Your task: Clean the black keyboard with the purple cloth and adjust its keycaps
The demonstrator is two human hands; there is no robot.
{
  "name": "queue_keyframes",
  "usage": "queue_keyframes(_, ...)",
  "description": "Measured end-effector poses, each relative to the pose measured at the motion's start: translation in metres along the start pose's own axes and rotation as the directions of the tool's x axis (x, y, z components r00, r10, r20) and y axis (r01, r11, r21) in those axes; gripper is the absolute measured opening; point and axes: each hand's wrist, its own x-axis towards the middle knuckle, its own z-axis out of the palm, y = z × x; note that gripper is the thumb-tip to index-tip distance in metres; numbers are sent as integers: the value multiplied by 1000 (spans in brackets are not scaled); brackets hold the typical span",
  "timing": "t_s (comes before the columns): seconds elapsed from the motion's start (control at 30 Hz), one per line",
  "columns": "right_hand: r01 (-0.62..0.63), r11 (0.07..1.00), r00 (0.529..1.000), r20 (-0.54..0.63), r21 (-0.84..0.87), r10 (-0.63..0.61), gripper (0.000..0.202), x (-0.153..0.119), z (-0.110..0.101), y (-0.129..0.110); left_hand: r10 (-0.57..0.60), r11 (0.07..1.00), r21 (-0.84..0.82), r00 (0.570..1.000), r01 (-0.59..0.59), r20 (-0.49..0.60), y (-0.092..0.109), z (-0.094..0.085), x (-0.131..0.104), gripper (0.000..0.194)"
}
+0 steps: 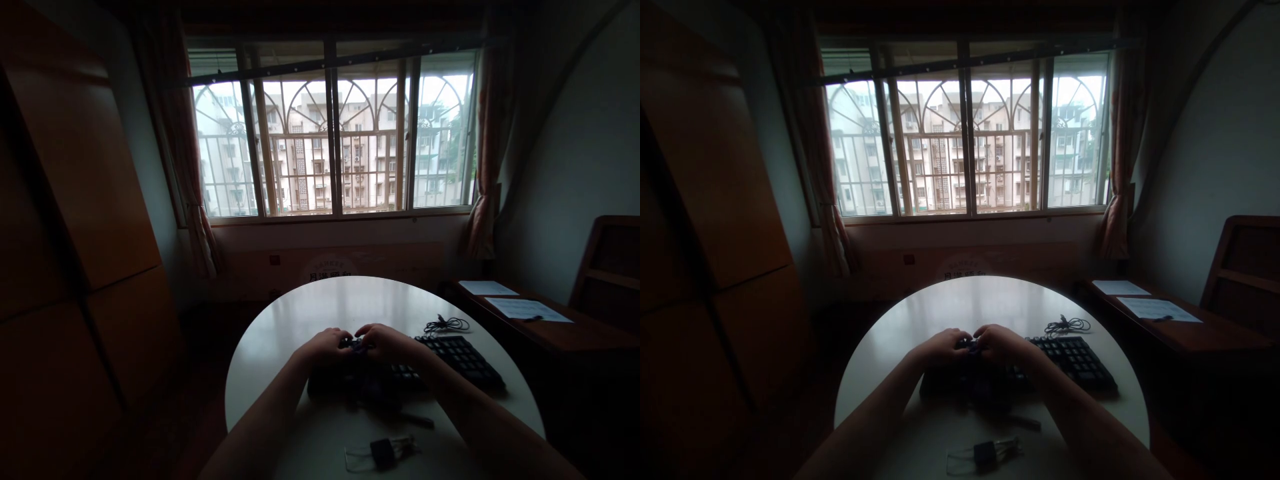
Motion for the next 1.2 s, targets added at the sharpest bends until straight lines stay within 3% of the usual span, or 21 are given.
queue_keyframes(0.43, -23, 999, 1000, 13, -29, 23, 25, 2, 4, 7, -25, 998, 53, 999, 27, -29, 11, 2, 2, 46)
queue_keyframes(0.6, -23, 987, 999, -42, -161, 16, 26, 6, 8, 8, -13, 998, 53, 1000, 14, -25, 7, 4, 3, 44)
queue_keyframes(0.73, -57, 985, 995, -89, -161, 44, 31, 7, 12, 8, 13, 998, 57, 1000, -11, -29, 2, 6, 4, 41)
queue_keyframes(0.97, -52, 992, 999, -1, -115, 52, 33, 6, 9, 8, 16, 999, 49, 999, -14, -32, 1, 5, 3, 44)
queue_keyframes(1.2, -133, 976, 990, -60, -175, 124, 32, 9, 12, 11, 11, 998, 65, 1000, -9, -27, 3, 4, 3, 42)
